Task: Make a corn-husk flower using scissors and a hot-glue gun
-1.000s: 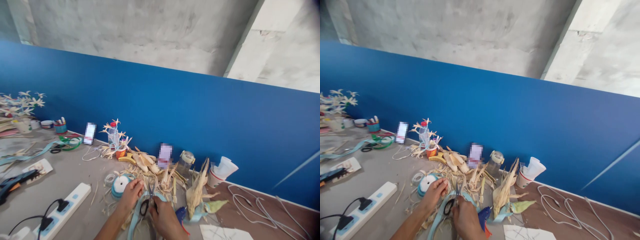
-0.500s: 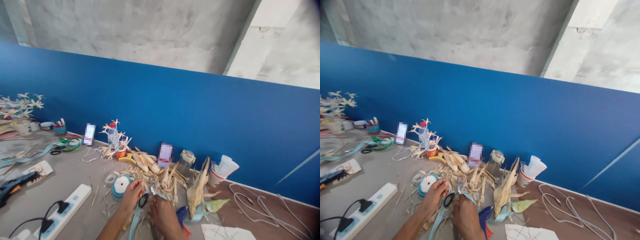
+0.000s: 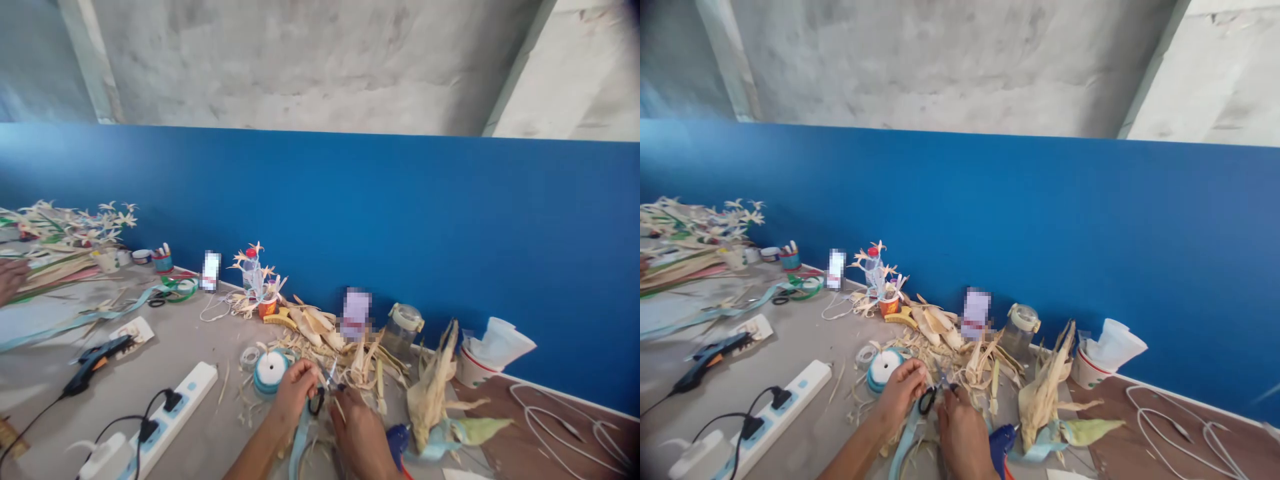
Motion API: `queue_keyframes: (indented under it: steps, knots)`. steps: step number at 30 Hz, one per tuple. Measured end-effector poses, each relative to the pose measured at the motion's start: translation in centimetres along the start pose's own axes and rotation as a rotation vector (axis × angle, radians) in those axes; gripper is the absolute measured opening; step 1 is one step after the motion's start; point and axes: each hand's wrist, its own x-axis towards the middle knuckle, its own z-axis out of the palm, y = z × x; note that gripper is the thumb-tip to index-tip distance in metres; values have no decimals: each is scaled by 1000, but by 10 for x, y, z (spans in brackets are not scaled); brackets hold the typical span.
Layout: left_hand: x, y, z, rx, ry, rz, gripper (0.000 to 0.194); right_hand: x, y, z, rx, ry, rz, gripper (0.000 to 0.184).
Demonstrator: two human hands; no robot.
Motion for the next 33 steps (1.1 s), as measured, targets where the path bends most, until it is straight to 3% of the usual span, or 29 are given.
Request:
queue_keyframes:
  steps: [4, 8, 10, 13, 18, 25, 29, 31, 33]
  knots:
    - [0, -1, 1, 20, -21, 20, 27, 1, 3, 2, 7, 187, -43, 37]
    - [0, -6, 1, 17, -38, 28, 27, 1, 5, 4, 85, 114, -64, 33]
    - [0, -8, 1, 16, -50, 23, 27, 2, 5, 6, 173, 136, -82, 33]
    - [-3, -7, 2, 10, -70, 24, 26, 5, 1, 7, 399, 193, -57, 33]
    - [-6, -4, 4, 11, -111, 37, 24, 5, -8, 10, 732, 104, 50, 33]
    - [-6, -8, 5, 49, -95, 18, 26, 3, -19, 3, 840, 270, 83, 24]
    - [-5, -6, 3, 126, -134, 27, 30, 6, -17, 3, 893, 270, 134, 31]
    - [-3, -2, -1, 183, -106, 68, 32, 8, -13, 6, 909, 268, 158, 31]
    - [-2, 3, -9, 284, 69, 147, 31, 9, -10, 8, 921, 280, 174, 31]
